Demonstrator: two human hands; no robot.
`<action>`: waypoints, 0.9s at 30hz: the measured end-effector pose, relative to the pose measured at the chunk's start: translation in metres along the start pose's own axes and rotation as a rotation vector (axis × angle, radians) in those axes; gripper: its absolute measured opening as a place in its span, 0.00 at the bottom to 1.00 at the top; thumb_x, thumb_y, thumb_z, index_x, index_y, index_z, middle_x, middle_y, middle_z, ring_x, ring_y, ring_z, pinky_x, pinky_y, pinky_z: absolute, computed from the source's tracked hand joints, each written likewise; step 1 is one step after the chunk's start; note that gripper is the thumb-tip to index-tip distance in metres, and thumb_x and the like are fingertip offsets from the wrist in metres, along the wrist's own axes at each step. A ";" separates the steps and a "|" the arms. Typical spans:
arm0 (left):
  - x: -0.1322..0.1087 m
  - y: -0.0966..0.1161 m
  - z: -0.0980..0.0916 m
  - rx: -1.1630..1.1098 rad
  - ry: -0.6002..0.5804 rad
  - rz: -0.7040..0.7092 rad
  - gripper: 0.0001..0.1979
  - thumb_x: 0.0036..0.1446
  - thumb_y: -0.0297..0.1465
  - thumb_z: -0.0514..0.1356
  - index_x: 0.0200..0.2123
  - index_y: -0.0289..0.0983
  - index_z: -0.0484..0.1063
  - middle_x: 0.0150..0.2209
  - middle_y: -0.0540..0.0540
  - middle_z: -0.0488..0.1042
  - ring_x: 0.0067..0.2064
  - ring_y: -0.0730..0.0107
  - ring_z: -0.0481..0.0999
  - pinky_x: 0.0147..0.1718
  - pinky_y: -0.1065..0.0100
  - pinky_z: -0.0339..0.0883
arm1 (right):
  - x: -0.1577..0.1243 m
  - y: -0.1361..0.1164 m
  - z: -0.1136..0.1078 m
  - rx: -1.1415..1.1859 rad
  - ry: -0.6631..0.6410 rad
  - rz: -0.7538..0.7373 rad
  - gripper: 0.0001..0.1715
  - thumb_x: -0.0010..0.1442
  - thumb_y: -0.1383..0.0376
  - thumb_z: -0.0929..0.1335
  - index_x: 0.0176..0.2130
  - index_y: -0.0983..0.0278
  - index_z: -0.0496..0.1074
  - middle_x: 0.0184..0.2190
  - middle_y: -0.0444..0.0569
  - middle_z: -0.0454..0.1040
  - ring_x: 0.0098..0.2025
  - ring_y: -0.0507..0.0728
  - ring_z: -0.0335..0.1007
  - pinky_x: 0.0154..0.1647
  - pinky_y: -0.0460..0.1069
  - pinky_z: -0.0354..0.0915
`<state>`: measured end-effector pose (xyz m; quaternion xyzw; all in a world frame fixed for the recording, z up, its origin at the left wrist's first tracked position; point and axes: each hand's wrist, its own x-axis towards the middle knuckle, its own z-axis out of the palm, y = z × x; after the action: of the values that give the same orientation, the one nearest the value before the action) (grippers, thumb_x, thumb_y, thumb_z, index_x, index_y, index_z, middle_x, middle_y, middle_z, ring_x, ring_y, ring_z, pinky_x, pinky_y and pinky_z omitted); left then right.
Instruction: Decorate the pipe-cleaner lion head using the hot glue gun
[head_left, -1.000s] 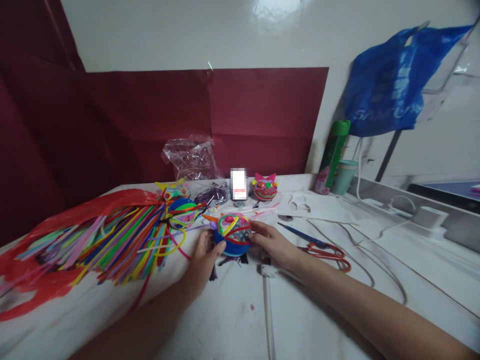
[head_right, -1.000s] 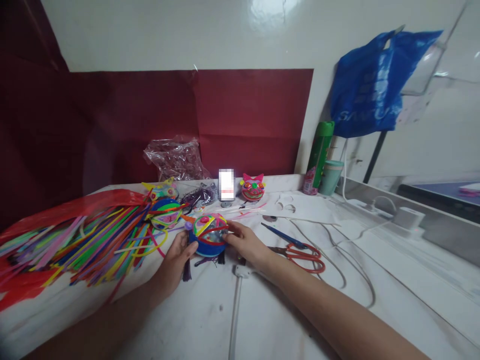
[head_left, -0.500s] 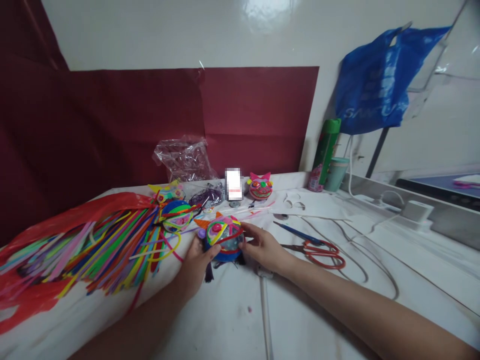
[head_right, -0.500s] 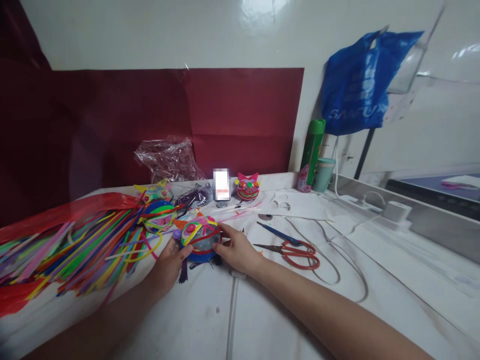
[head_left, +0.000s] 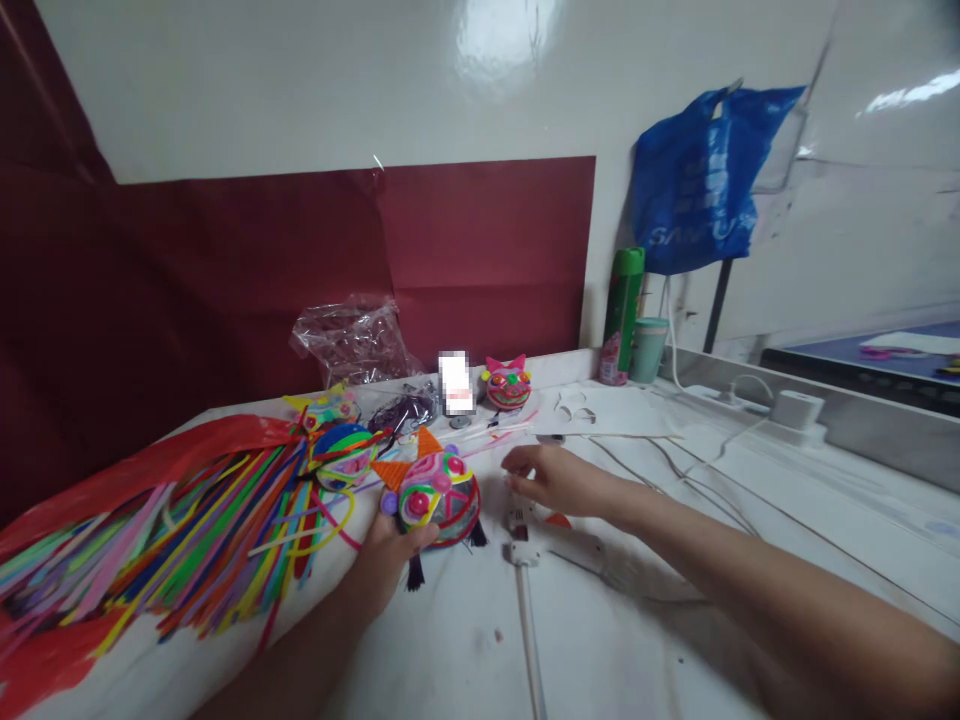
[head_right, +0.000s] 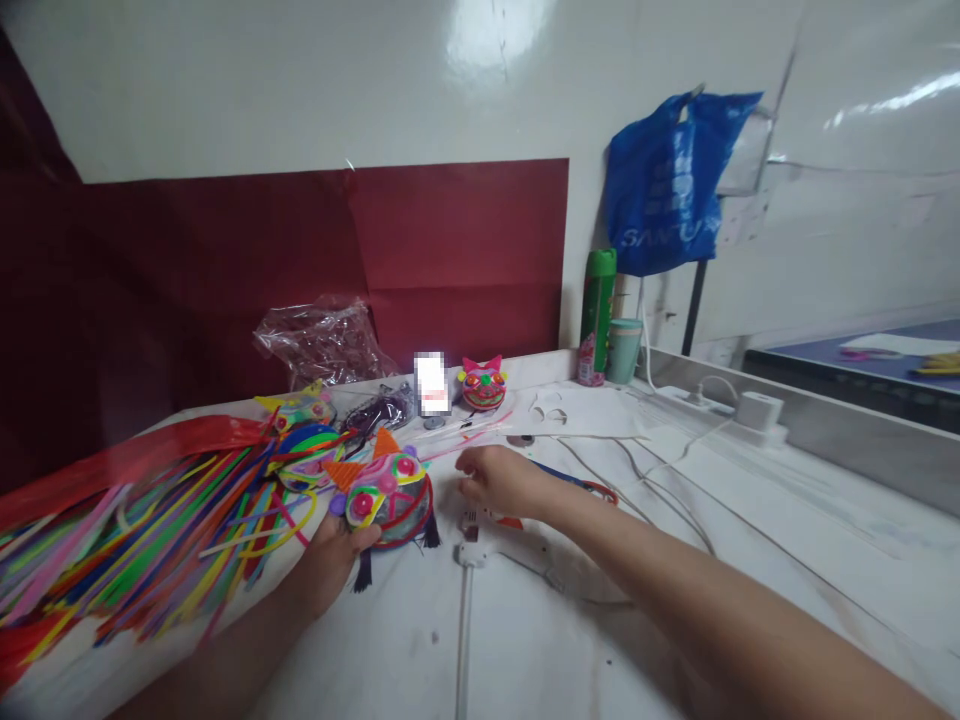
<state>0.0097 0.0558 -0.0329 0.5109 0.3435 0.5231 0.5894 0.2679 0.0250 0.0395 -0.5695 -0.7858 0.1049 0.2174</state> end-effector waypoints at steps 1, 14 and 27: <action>-0.001 0.002 0.002 0.023 0.010 0.021 0.39 0.39 0.29 0.72 0.56 0.42 0.64 0.52 0.44 0.77 0.56 0.52 0.73 0.56 0.55 0.66 | -0.005 0.006 -0.003 -0.060 -0.011 0.009 0.13 0.55 0.66 0.68 0.40 0.65 0.77 0.37 0.56 0.81 0.37 0.62 0.77 0.38 0.53 0.69; -0.008 0.005 0.014 0.185 -0.028 0.083 0.39 0.32 0.29 0.74 0.51 0.40 0.65 0.46 0.41 0.78 0.49 0.48 0.77 0.51 0.52 0.70 | -0.035 0.049 0.018 -0.299 -0.110 -0.111 0.12 0.50 0.71 0.68 0.38 0.67 0.75 0.41 0.60 0.76 0.45 0.66 0.71 0.45 0.54 0.64; -0.008 0.005 0.015 0.291 0.107 0.157 0.39 0.33 0.28 0.73 0.52 0.40 0.64 0.49 0.42 0.75 0.50 0.55 0.75 0.52 0.56 0.66 | -0.027 0.030 0.017 -0.136 0.013 -0.061 0.14 0.54 0.70 0.67 0.42 0.65 0.76 0.43 0.56 0.78 0.47 0.63 0.72 0.49 0.55 0.66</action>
<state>0.0203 0.0441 -0.0253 0.5874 0.4054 0.5390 0.4473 0.2927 0.0111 0.0057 -0.5592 -0.8068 0.0411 0.1864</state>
